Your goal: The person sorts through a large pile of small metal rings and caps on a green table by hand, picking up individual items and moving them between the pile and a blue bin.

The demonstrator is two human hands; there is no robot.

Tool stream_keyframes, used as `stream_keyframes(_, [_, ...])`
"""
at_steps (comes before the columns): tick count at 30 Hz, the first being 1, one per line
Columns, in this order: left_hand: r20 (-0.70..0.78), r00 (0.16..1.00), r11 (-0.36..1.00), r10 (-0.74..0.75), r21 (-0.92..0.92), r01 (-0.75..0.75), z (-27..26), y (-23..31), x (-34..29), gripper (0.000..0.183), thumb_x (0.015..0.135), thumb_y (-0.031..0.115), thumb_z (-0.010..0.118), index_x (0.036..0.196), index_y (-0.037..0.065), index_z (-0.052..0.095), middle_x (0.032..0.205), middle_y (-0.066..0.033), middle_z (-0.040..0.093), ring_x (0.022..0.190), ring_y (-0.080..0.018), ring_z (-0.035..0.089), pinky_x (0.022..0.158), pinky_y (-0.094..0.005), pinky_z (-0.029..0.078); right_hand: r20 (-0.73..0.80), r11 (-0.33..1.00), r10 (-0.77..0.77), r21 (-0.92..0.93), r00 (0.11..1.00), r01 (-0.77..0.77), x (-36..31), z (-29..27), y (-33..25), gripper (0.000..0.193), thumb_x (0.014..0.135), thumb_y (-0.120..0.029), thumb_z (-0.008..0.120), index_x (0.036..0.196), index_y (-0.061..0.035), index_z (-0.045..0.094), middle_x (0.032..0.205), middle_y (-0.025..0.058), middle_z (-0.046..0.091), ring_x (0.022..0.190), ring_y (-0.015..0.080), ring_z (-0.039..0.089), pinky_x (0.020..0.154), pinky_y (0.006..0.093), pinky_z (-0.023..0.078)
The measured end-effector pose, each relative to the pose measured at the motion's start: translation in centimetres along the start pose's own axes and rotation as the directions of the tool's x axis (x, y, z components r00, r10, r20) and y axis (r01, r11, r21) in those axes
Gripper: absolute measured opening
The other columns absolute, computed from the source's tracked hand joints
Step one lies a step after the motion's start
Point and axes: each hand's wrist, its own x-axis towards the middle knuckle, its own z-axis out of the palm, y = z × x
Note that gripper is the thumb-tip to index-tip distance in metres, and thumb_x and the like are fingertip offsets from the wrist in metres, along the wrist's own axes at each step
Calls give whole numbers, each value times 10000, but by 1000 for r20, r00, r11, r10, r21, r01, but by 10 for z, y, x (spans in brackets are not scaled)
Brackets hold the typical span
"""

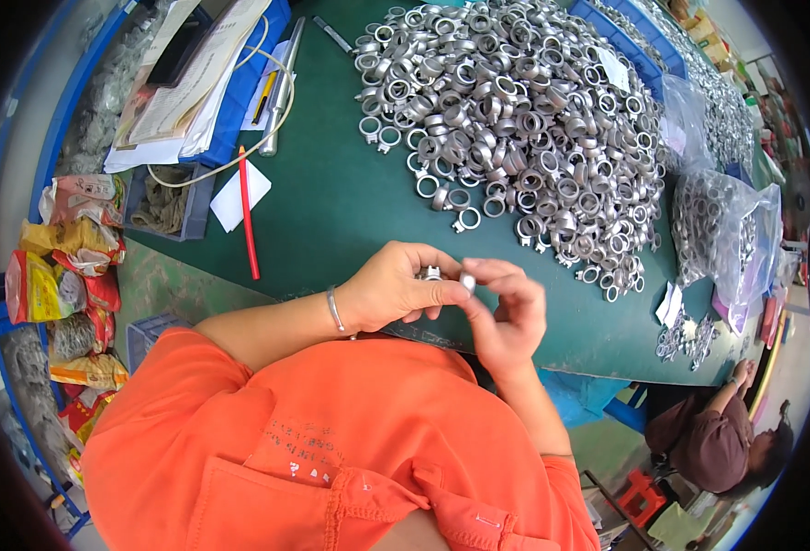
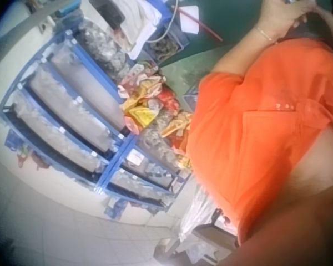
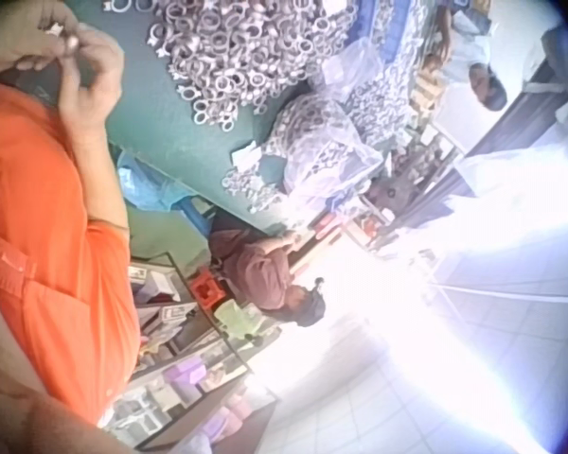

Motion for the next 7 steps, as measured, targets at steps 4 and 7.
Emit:
stream_keyframes(4, [-70, 951, 929, 301, 247, -276, -4, -4, 1, 259, 722, 105, 751, 930, 24, 620, 748, 14, 606, 575, -16, 497, 486, -174, 395, 59, 993, -5, -121, 998, 12, 13, 3, -8, 313, 677, 156, 558, 943, -5, 519, 1042, 172, 589, 953, 299, 584, 817, 358, 473])
stream_keyframes(7, [-39, 890, 794, 455, 470, -386, -11, -6, 0, 295, 696, 93, 766, 951, 65, 621, 849, 17, 646, 634, -13, 514, 583, -162, 420, 112, 911, 17, -411, 994, 31, 27, -5, -2, 308, 708, 114, 534, 992, -8, 529, 1070, 172, 566, 968, 310, 573, 845, 370, 462])
